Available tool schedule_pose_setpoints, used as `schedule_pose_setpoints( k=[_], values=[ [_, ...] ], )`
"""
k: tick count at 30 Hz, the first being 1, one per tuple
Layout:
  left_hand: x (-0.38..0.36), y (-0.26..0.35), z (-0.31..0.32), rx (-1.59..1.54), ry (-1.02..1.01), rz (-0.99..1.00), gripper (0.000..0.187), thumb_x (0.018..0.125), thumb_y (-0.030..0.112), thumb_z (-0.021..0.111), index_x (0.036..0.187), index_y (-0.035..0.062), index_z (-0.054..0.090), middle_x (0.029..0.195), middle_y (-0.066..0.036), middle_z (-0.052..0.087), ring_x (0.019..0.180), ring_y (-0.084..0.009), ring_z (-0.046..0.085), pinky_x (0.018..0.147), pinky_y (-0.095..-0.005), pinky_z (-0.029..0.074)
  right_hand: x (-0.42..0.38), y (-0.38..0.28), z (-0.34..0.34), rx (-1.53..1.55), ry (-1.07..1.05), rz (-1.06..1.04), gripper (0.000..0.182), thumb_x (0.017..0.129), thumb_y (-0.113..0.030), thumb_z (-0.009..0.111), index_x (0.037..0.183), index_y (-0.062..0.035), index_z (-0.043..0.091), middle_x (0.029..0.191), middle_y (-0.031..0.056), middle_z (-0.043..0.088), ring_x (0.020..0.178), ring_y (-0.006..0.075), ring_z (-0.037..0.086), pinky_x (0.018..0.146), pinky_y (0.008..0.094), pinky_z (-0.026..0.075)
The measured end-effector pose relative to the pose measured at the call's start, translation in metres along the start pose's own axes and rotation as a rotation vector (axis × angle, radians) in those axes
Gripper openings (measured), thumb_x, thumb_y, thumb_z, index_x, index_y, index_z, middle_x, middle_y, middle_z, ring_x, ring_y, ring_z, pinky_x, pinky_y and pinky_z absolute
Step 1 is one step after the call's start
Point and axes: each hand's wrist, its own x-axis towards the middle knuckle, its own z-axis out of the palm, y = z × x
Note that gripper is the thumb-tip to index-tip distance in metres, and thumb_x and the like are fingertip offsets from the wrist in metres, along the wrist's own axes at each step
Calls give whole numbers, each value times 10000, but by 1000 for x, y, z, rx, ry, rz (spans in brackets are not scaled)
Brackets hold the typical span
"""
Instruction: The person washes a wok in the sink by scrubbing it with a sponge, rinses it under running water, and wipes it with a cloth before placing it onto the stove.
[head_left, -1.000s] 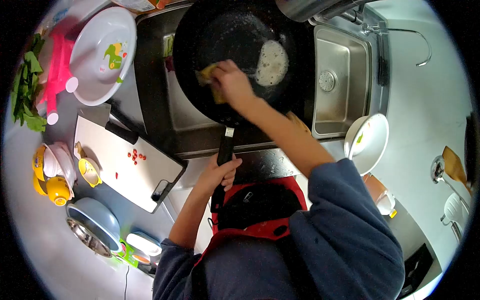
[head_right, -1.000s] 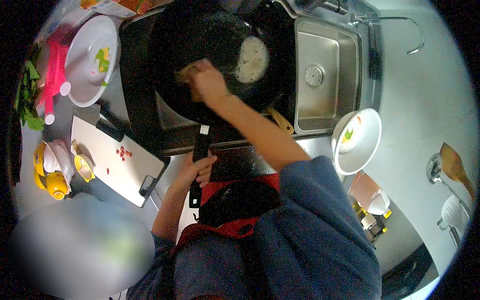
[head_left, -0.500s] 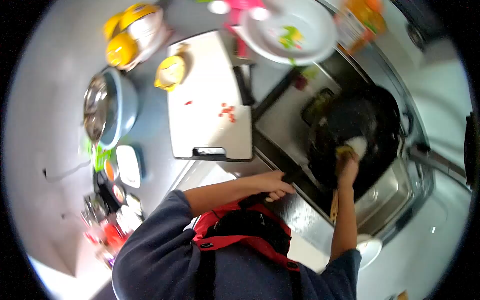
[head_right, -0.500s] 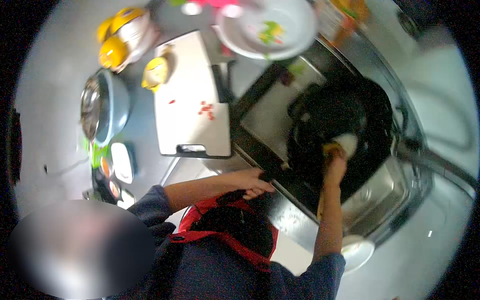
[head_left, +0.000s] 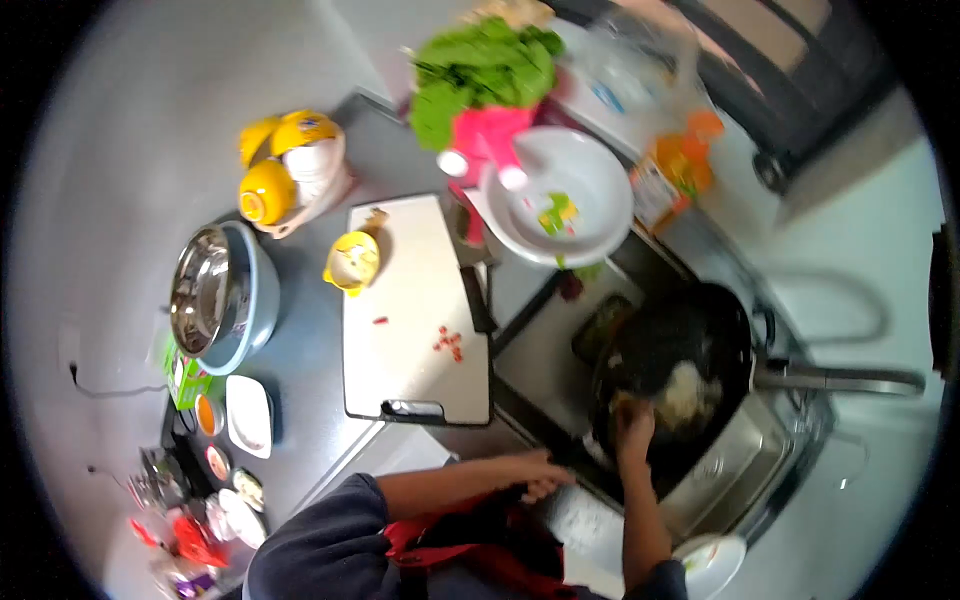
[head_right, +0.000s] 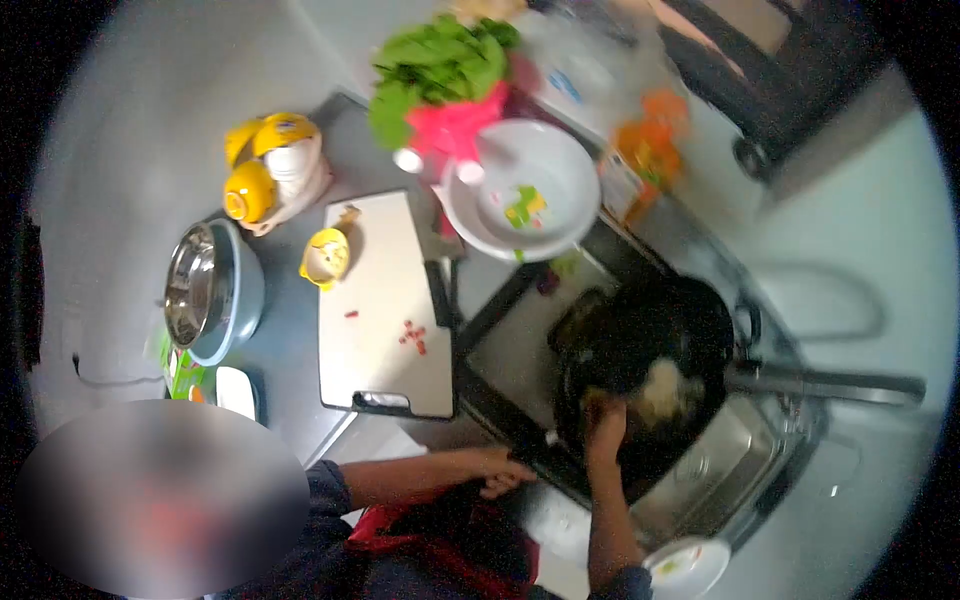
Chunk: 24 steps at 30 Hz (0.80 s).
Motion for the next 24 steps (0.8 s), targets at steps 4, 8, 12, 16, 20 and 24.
schedule_pose_setpoints(
  k=[4, 8, 12, 16, 20, 24],
  values=[
    [-12, 15, 0, -80, 7, -135, 351, 840, 313, 665, 635, 124, 451, 480, 28, 355, 368, -107, 361, 349, -288, 307, 12, -34, -50, -227, -279, 61, 114, 783, -18, 573, 885, -14, 623, 884, 171, 607, 788, 318, 597, 681, 397, 498],
    [-25, 30, 26, -50, 82, -84, 241, 888, 238, 610, 762, 114, 445, 509, 61, 345, 377, -57, 326, 350, -233, 292, 46, 19, -73, -569, 65, -193, 221, 772, -60, 572, 991, -41, 595, 1045, 119, 597, 1038, 291, 549, 876, 383, 463],
    [-23, 28, 25, -43, 86, -129, 249, 892, 231, 605, 758, 105, 437, 510, 54, 360, 387, -58, 346, 353, -234, 303, 123, 37, -66, -529, 425, -328, 225, 780, -70, 583, 989, -6, 529, 983, 166, 545, 960, 337, 511, 816, 413, 439],
    [-26, 33, 36, 95, 249, -135, 267, 887, 243, 615, 753, 101, 434, 506, 43, 366, 381, -65, 344, 347, -239, 313, 149, -56, -55, 6, 442, -306, 372, 759, -42, 627, 1107, 9, 507, 1066, 190, 514, 1024, 377, 478, 894, 435, 412],
    [-25, 30, 36, 143, 294, -111, 281, 882, 246, 625, 739, 98, 435, 510, 36, 371, 385, -67, 353, 346, -246, 321, 120, -90, -20, 208, 334, -500, 440, 687, 43, 603, 1113, -13, 506, 1106, 194, 506, 1059, 398, 452, 929, 445, 399],
    [-28, 35, 35, 166, 309, -91, 295, 878, 241, 634, 717, 96, 434, 513, 33, 379, 388, -67, 368, 346, -254, 328, 54, -104, -28, 299, -94, -726, 388, 675, 95, 558, 1041, -31, 545, 1110, 142, 515, 1093, 352, 463, 938, 425, 409]
  ],
)
